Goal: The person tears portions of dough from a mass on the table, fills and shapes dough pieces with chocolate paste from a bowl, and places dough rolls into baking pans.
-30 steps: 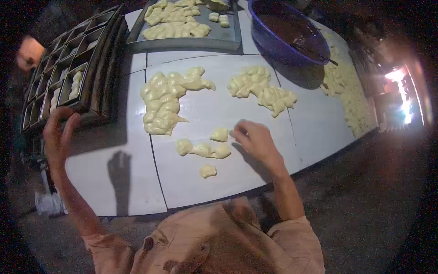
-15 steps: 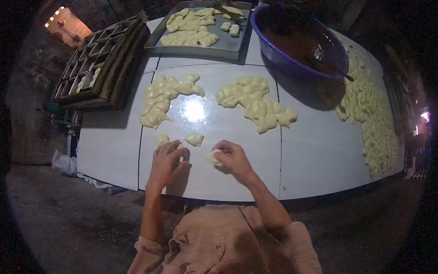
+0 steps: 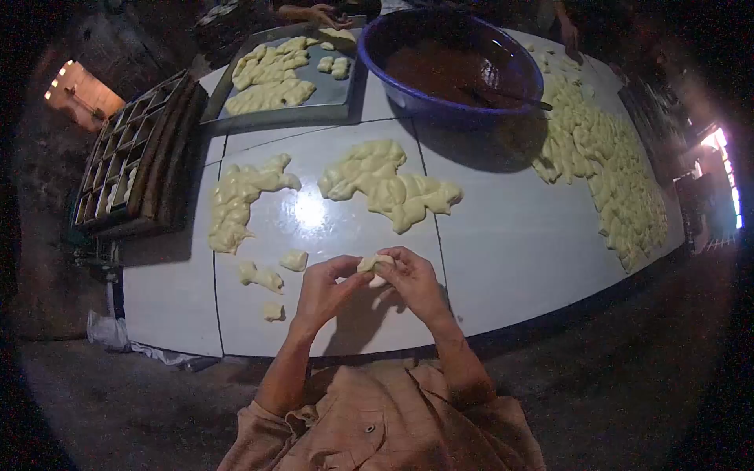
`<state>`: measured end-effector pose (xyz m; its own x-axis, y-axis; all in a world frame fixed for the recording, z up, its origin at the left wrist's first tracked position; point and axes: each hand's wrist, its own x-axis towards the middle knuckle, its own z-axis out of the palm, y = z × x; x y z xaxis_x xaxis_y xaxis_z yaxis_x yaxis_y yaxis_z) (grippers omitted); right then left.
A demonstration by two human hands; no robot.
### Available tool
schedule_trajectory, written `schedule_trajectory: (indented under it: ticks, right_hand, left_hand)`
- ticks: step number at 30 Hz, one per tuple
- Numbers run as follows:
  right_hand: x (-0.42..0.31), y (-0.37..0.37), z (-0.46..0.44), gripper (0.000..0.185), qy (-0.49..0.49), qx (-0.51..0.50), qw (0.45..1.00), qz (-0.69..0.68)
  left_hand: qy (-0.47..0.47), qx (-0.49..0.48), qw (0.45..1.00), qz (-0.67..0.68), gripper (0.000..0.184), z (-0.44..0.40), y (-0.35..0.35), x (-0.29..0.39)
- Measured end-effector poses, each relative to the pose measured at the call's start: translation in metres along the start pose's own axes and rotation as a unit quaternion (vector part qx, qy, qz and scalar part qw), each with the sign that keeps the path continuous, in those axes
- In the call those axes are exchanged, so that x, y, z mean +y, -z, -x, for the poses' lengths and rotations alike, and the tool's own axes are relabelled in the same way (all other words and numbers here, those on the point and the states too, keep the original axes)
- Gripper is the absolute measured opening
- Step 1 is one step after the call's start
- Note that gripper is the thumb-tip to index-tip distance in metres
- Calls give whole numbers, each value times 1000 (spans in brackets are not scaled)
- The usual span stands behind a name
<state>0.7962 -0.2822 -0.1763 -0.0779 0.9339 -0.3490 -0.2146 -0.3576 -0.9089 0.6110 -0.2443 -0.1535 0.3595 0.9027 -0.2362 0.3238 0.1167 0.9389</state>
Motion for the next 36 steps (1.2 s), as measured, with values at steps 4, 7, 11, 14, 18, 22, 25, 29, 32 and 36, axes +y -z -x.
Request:
schedule_trajectory:
  ticks: [4,7,11,14,18,22,25,29,32,36]
  right_hand:
    - [6,12,-5,23,174,173,943,224]
    - [3,15,-6,25,193,214,938,193]
    - [-40,3,4,27,155,85,968,-175]
    - [-63,11,-3,18,178,28,943,-280]
    - [-101,45,-37,16,134,-8,959,-251]
    - [-169,100,-110,16,286,88,954,-8]
    - [-212,147,-170,27,206,114,941,245]
    - [-205,184,-243,31,119,28,818,562]
    - [-202,186,-258,33,64,-60,766,637]
    - [-209,183,-271,34,32,-44,794,606]
  left_hand:
    - [78,-66,986,128,57,-10,-19,-12]
    - [-76,99,984,125,70,-19,-50,-3]
    - [-263,69,936,225,76,-43,-75,38]
    - [-340,159,896,236,91,-70,-109,37]
    - [-271,113,907,301,90,-96,-126,54]
    - [-69,-35,931,357,69,-99,-119,18]
    - [44,-15,913,406,45,-94,-103,0]
    - [40,24,962,269,43,-89,-70,6]
    - [25,17,969,244,44,-83,-66,1]
    - [67,-20,975,213,42,-78,-59,4]
